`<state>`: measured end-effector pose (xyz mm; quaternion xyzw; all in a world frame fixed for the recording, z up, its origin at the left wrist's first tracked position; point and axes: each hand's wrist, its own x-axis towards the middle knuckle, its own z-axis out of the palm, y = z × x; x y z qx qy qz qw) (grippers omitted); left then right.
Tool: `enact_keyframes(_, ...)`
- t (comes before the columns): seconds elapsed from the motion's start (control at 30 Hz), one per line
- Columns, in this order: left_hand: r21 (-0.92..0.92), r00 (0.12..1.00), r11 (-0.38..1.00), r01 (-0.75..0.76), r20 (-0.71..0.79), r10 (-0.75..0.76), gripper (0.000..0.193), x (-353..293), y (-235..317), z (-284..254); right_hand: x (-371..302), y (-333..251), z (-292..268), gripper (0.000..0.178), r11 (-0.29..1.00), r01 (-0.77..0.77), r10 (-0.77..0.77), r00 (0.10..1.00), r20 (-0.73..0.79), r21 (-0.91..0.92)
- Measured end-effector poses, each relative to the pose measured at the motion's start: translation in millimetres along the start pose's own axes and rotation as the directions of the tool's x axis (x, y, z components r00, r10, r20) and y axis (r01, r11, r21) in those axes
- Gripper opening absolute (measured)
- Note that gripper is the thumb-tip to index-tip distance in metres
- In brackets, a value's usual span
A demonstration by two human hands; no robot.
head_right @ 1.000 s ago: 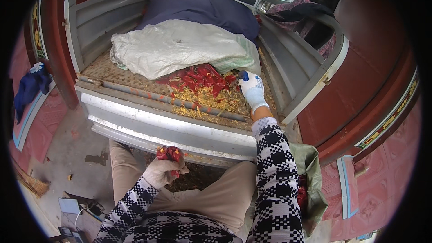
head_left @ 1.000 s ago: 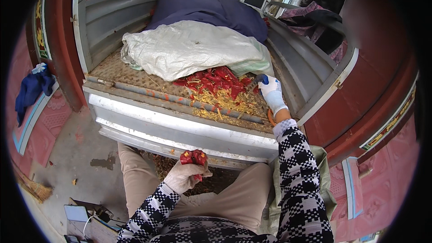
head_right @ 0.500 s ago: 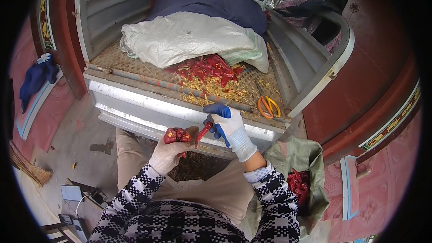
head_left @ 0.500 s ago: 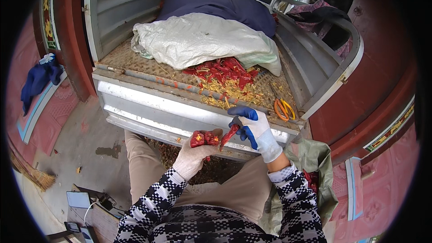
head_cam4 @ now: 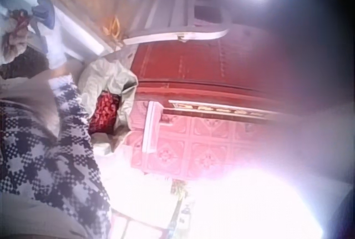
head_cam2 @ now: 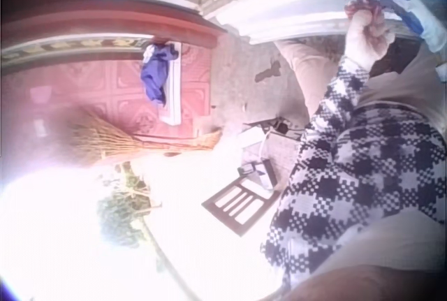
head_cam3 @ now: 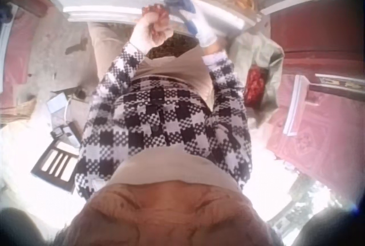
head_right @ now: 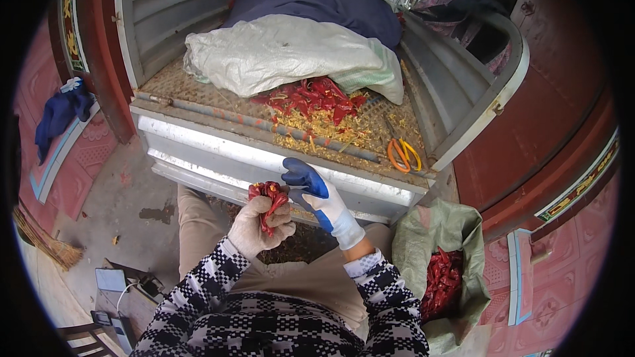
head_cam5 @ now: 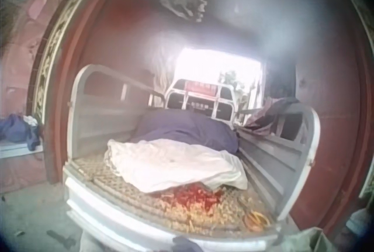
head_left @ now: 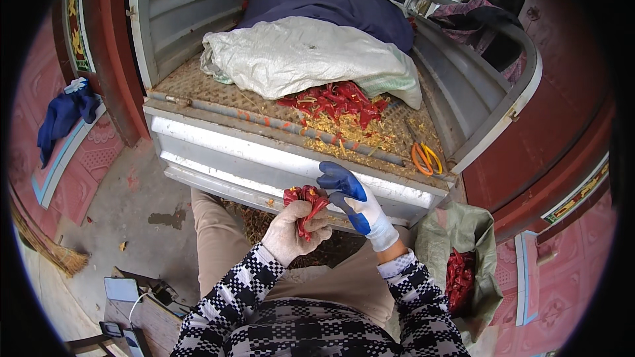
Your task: The person uses scissors to trim the stems off red chili peppers one by one. They hold each pepper in their left hand and cut the stem with their right hand, dropping the trimmed peppers onto a mat in the back of a vehicle.
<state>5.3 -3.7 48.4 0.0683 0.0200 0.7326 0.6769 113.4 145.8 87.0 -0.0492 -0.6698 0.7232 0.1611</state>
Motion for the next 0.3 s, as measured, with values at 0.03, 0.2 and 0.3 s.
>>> enact_keyframes(0.03,-0.03,1.0,1.0,0.007,0.02,-0.007,0.021,0.1,-1.2,-1.3,-1.2,1.9,2.3,0.057,1.0,0.024,-0.024,0.999,0.029,0.0)
enact_keyframes(0.2,-0.072,0.997,0.997,0.026,0.07,-0.021,0.027,-1.1,-4.3,-9.1,-3.3,5.0,9.6,0.047,0.935,0.216,-0.205,0.976,0.07,-0.281)
enact_keyframes(0.3,0.04,1.0,0.999,0.004,-0.019,-0.003,0.037,-0.2,-5.2,-19.2,-5.9,1.3,6.1,0.041,0.739,0.245,-0.237,0.967,0.097,-0.627)
